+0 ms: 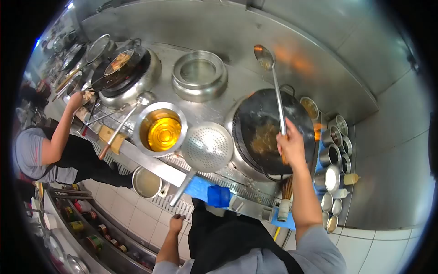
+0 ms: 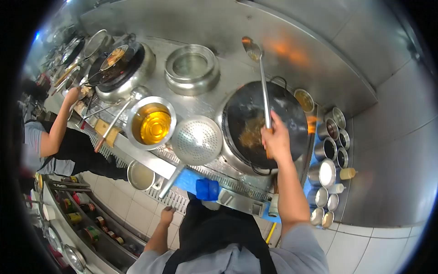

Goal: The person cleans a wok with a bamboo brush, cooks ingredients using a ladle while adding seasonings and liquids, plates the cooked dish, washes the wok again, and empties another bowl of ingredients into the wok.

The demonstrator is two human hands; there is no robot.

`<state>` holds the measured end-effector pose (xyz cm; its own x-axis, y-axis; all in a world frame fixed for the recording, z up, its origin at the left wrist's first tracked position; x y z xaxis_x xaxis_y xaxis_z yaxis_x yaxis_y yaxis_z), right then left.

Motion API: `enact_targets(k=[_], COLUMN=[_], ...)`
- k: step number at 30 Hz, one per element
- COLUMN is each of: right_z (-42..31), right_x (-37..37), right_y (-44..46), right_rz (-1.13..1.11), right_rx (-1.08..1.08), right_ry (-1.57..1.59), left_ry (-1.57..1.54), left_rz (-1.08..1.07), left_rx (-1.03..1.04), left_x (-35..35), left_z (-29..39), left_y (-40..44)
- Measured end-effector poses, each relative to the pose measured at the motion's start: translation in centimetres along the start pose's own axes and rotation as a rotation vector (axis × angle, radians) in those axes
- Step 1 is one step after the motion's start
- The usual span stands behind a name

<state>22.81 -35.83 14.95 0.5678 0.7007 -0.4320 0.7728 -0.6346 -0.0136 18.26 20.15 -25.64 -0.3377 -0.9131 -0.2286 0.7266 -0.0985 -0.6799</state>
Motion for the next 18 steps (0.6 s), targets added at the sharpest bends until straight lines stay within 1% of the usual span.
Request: enact_targets(k=[1, 2, 5, 6, 7, 9, 10, 12, 13, 15, 17, 18], right_z=[-2.2, -3.9, -9.3, -11.6, -13.8, -17.7, -18.8, -20.8, -21.5, -20.4, -20.2, -20.8], right_x=[1.5, 2.9, 7.3, 8.8, 10.3, 13.3, 14.4, 14.8, 14.6, 15.3, 16.1, 15.8], right_y=[3.1, 6.3, 16.1, 18.5, 20.7, 24.0, 24.6, 23.1, 22.7, 23.9, 22.3, 21.4], right_rz=[-0.005, -0.004, 0.045, 0.069, 0.094, 0.035, 0.004, -0.038, -0.057, 0.011, 0.08, -0.004], right_rx=[-0.028, -0.042, -0.132, -0.133, -0.133, -0.168, -0.181, -0.124, -0.098, -0.166, -0.194, -0.173], right_ry=[0.037, 0.037, -0.017, 0.013, 0.041, -0.018, -0.054, -0.09, -0.113, -0.151, -0.205, -0.246], left_ry=[-0.052, -0.114, -0.457, -0.541, -0.482, -0.357, -0.308, -0.211, -0.13, 0.017, 0.083, 0.111], left_rz=[0.034, 0.065, 0.09, 0.061, 0.028, -0.043, -0.116, -0.261, -0.286, -0.333, -0.357, -0.375], left_rx=[-0.005, -0.055, -0.021, 0.018, 0.083, 0.196, 0.197, 0.199, 0.241, 0.337, 0.316, 0.298], left_x=[-2.6, -4.7, -7.5, -7.9, -7.7, -7.2, -6.3, -5.3, -5.2, -4.7, -4.6, -4.8], left_z=[0.4, 1.4, 8.3, 10.5, 12.0, 14.4, 15.6, 19.5, 20.7, 22.5, 22.2, 22.6], left_y=[0.4, 0.5, -1.3, -1.8, -1.4, -1.4, -1.7, -3.3, -3.9, -4.3, -3.2, -2.9])
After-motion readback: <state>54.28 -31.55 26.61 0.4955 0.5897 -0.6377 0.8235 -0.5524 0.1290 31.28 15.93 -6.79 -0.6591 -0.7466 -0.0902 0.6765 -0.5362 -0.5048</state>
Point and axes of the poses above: each hand's wrist, its own y-axis towards the middle knuckle, its own x-axis out of the palm, z = x × y, the point moved 2 cm from there along y, towards the middle knuckle, and after that the axes turned 12 degrees about -y, right-handed, at the moved point
